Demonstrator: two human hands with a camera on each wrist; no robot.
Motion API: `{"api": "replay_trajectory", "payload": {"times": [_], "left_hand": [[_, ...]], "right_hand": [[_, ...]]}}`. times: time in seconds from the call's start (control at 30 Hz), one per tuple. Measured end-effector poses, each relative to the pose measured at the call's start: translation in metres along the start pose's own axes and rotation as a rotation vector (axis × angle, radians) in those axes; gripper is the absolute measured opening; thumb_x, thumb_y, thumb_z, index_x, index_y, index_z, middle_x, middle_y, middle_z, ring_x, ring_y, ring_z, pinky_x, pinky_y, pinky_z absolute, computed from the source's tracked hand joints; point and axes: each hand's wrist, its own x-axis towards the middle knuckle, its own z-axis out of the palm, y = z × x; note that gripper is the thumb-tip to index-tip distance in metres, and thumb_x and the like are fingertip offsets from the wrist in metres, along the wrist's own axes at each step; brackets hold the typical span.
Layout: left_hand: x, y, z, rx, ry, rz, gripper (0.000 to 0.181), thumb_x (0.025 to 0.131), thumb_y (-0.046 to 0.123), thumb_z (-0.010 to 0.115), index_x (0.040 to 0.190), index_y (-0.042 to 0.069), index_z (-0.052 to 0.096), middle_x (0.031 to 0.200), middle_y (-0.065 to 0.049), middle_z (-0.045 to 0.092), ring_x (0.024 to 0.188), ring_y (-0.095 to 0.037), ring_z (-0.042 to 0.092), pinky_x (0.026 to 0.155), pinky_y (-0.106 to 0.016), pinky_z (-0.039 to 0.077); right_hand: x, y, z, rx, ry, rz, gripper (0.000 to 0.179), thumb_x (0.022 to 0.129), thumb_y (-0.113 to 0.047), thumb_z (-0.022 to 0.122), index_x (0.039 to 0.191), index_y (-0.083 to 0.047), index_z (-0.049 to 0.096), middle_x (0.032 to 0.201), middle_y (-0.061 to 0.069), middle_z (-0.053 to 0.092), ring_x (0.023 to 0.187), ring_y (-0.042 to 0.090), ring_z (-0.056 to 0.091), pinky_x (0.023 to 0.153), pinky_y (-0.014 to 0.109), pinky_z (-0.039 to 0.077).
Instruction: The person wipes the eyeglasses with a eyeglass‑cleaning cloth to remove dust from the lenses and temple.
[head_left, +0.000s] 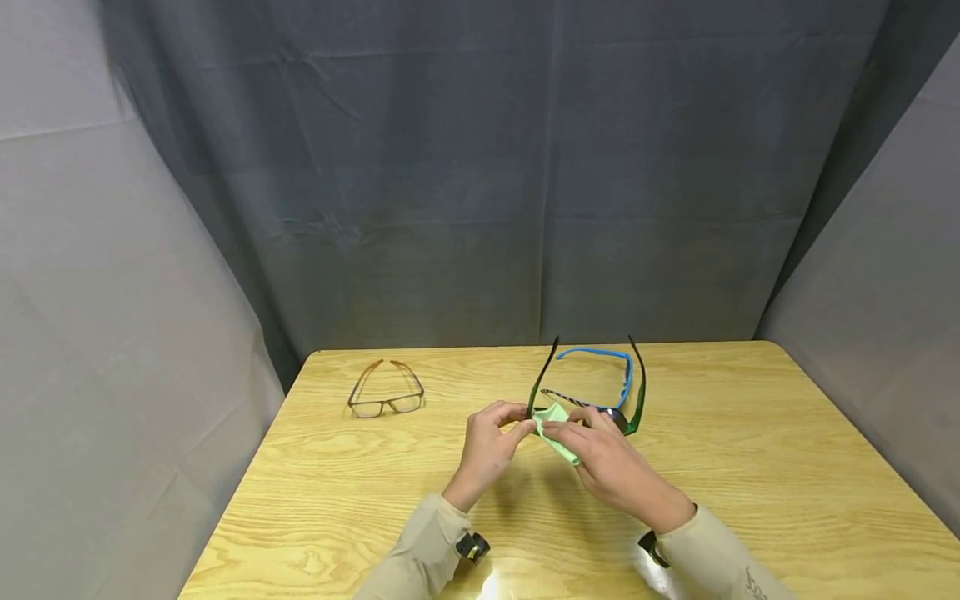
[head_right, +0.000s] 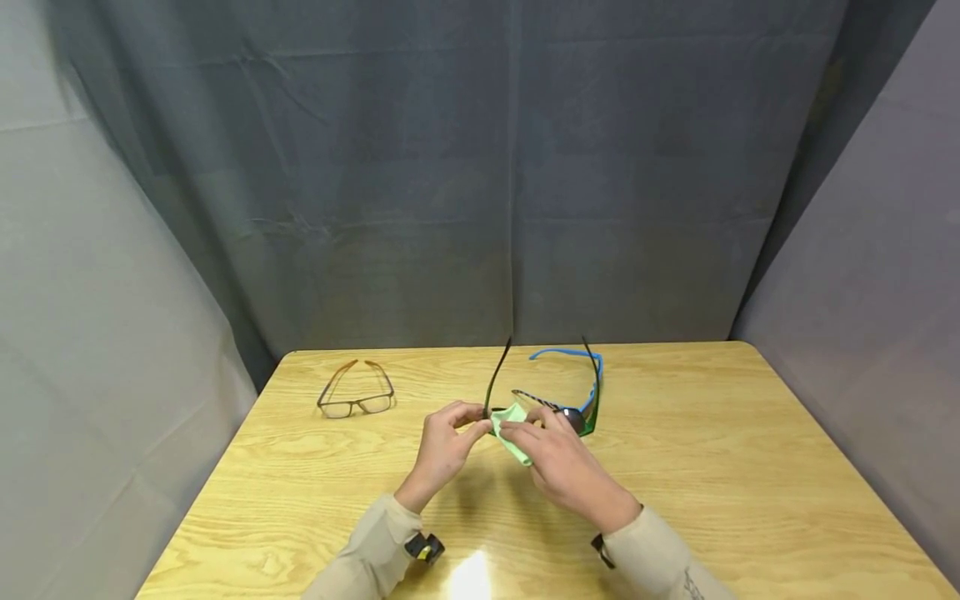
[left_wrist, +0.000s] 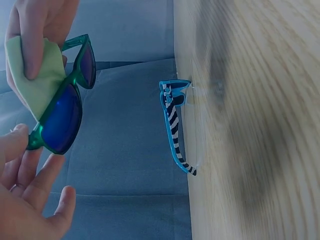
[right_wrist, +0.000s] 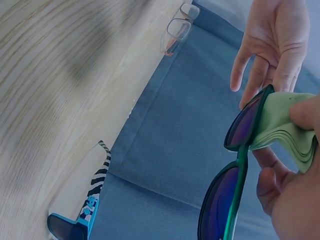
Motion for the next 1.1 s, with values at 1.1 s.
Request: {"api": "replay_trajectory", "payload": {"times": [1.1], "left_hand": [[0.005,-0.017,-0.043,0.023,0.126,-0.075,0.026,0.085,0.021,0.072,0.102,0.002,0.070,0.096,-0.003,0.069,0.094,-0.020,0.066,0.084,-0.039,0.051]], "right_hand": [[-0.035,0.015,-0.019,0.140,0.207,0.113,0.050,0.074,0.020,0.065,0.119,-0.002,0.062,0.102,0.001,0.055,0.081,0.009,0.052,0.063,0.023,0.046]]}}
